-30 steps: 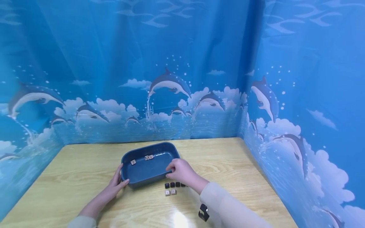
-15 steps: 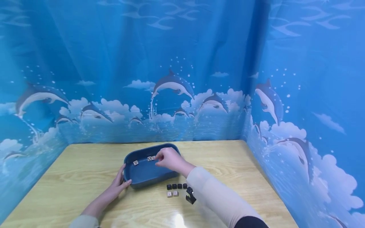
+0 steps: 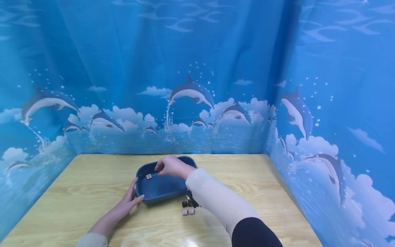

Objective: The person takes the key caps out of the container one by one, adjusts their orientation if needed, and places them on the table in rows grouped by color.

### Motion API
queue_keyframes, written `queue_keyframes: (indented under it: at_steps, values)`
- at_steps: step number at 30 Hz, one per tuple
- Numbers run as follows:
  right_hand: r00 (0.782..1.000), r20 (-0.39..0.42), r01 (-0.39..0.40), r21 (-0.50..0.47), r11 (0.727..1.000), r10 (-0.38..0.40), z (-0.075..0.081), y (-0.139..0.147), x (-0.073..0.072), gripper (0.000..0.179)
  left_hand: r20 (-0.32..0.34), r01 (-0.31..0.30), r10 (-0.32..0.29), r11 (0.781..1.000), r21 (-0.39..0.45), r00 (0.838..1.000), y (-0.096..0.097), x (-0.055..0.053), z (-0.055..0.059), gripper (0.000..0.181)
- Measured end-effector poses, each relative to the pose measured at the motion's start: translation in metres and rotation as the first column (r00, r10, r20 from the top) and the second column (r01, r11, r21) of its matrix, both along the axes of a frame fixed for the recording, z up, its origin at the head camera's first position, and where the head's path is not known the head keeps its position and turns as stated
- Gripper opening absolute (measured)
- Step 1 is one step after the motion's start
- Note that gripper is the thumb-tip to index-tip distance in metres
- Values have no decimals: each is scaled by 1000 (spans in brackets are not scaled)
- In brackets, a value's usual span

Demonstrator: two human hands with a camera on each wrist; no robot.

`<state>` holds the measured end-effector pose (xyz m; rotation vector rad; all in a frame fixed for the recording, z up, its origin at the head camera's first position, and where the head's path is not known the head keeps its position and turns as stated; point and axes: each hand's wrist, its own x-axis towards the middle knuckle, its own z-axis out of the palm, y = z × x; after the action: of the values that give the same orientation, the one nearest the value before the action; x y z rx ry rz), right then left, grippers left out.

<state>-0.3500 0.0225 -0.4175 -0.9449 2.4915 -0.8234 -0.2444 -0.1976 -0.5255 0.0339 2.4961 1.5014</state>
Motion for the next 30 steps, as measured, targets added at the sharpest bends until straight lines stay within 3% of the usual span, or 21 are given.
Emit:
queue_keyframes:
  at_steps: [5,11,17,23,30]
  values:
    - [992,-10,-122,53,991,122,-5,-13,-12,29,-23,5,-5,1000,7,1000,0,1,1,90]
    - [981,24,-196,103,975,194,-10,-29,-20,34,-49,1,-1,1000,0,999,1,1,-1,88]
    - [976,26,-217,191,957,216,-13,-43,-26,37,-60,9,-9,1000,-2,998,1,1,0,87]
    - [966,52,-258,246,934,253,-26,-52,-31,41,-61,11,-11,1000,7,998,-1,2,-1,87]
    - [968,84,-251,307,918,236,-35,-56,-37,50,-82,4,-3,1000,11,997,-1,1,-5,87]
